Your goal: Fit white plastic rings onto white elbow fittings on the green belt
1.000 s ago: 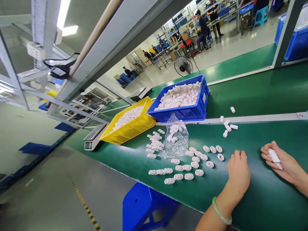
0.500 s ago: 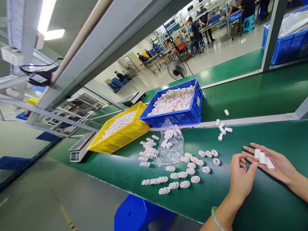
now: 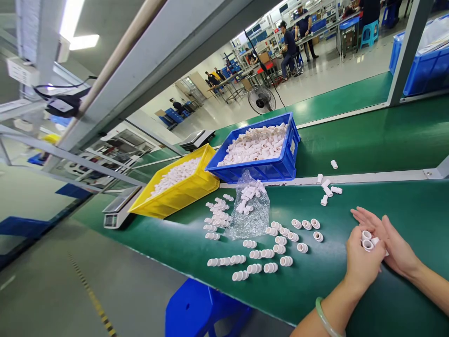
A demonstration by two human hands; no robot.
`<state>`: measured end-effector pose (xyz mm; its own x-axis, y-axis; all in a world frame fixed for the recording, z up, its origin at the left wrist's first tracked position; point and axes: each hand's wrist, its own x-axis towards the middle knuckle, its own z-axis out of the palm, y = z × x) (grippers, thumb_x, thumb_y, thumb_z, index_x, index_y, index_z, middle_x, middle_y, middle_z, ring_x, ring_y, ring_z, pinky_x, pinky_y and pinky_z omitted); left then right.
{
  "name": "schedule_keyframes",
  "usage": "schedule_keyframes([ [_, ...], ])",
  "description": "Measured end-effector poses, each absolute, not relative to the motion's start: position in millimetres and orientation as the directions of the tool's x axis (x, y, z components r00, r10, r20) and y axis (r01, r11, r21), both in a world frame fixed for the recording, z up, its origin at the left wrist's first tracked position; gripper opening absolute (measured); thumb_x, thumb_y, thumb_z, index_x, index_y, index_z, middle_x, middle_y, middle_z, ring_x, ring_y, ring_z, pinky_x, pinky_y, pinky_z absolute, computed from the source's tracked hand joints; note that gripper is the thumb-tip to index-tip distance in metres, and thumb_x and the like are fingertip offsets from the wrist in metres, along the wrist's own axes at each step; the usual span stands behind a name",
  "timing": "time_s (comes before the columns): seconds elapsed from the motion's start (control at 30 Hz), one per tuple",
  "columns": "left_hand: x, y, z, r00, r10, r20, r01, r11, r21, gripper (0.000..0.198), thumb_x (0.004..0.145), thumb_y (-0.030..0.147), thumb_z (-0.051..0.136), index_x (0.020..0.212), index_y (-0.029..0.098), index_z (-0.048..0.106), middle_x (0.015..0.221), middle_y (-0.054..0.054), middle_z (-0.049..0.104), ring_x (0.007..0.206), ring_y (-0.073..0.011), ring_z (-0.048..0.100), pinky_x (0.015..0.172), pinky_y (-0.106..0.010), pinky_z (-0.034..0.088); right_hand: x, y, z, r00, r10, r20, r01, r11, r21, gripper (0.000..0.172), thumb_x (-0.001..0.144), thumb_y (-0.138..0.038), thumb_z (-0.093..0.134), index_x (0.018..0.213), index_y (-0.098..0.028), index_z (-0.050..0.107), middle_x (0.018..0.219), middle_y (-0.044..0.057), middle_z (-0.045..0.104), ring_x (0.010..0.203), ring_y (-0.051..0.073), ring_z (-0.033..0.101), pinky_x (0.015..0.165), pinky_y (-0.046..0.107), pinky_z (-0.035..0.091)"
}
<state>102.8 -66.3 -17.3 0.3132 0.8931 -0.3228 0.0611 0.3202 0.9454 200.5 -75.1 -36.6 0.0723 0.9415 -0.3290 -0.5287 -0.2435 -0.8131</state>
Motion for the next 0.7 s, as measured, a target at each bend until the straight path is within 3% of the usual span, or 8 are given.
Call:
schedule_keyframes([
  [0.07,103,-64,-20,0.313,0.859,-0.404,-0.113,0.456,0.883,0.033,0.072,0.028,0.07,0.099,0.016,0.057,0.072,0.003,0.055,0.041,-0.0046,0.038,0.033,-0.018,0.028,198,-64,-42,0.134,0.969,-0.208,-0.345,-0.151,-0.926,0.059,0.098,-0.067,0.023,0.136,-0.034,0.053,0.152,0.003,0.048,0.144,0.021,0.035,0.122,0.046,0.023],
  [0.13,101,-60,-18,0.307,0.833,-0.46,-0.279,0.541,0.794,0.037,0.068,0.032,0.074,0.095,0.015,0.056,0.065,0.004,0.053,0.038,-0.0034,0.036,0.031,-0.016,0.024,200,-47,-49,0.2,0.978,-0.057,-0.087,-0.041,-0.995,0.059,0.101,-0.061,0.014,0.135,-0.031,0.052,0.145,0.006,0.054,0.137,0.022,0.046,0.115,0.047,0.037],
  [0.23,93,-55,-10,0.417,0.722,-0.552,-0.482,0.691,0.539,0.042,0.06,0.029,0.082,0.09,0.014,0.058,0.063,0.003,0.053,0.042,-0.0025,0.038,0.033,-0.012,0.02,209,-13,-59,0.309,0.944,0.117,0.243,0.041,-0.969,0.05,0.1,-0.058,0.029,0.13,-0.026,0.053,0.137,0.011,0.059,0.124,0.027,0.056,0.103,0.049,0.046],
  [0.37,81,-49,-3,0.573,0.581,-0.579,-0.572,0.789,0.226,0.038,0.061,0.025,0.085,0.088,0.012,0.061,0.074,-0.003,0.06,0.052,-0.0037,0.05,0.035,-0.008,0.016,217,30,-67,0.312,0.916,0.254,0.483,0.078,-0.872,0.052,0.092,-0.054,0.05,0.131,-0.018,0.054,0.132,0.016,0.058,0.122,0.032,0.052,0.106,0.054,0.039],
  [0.5,78,-48,-6,0.572,0.573,-0.586,-0.585,0.786,0.198,0.03,0.07,0.026,0.082,0.091,0.011,0.065,0.085,-0.007,0.066,0.064,-0.0098,0.063,0.035,-0.009,0.019,214,51,-73,0.209,0.925,0.316,0.652,0.109,-0.75,0.043,0.093,-0.048,0.048,0.126,-0.022,0.059,0.127,0.013,0.061,0.12,0.035,0.051,0.104,0.056,0.039],
  [0.7,80,-53,-12,0.607,0.576,-0.547,-0.557,0.8,0.224,0.036,0.067,0.018,0.083,0.097,0.011,0.065,0.097,-0.013,0.068,0.086,-0.0208,0.071,0.038,-0.012,0.019,213,50,-84,0.138,0.924,0.357,0.773,0.125,-0.621,0.034,0.095,-0.039,0.044,0.119,-0.023,0.062,0.122,0.012,0.064,0.113,0.036,0.055,0.092,0.056,0.046],
])
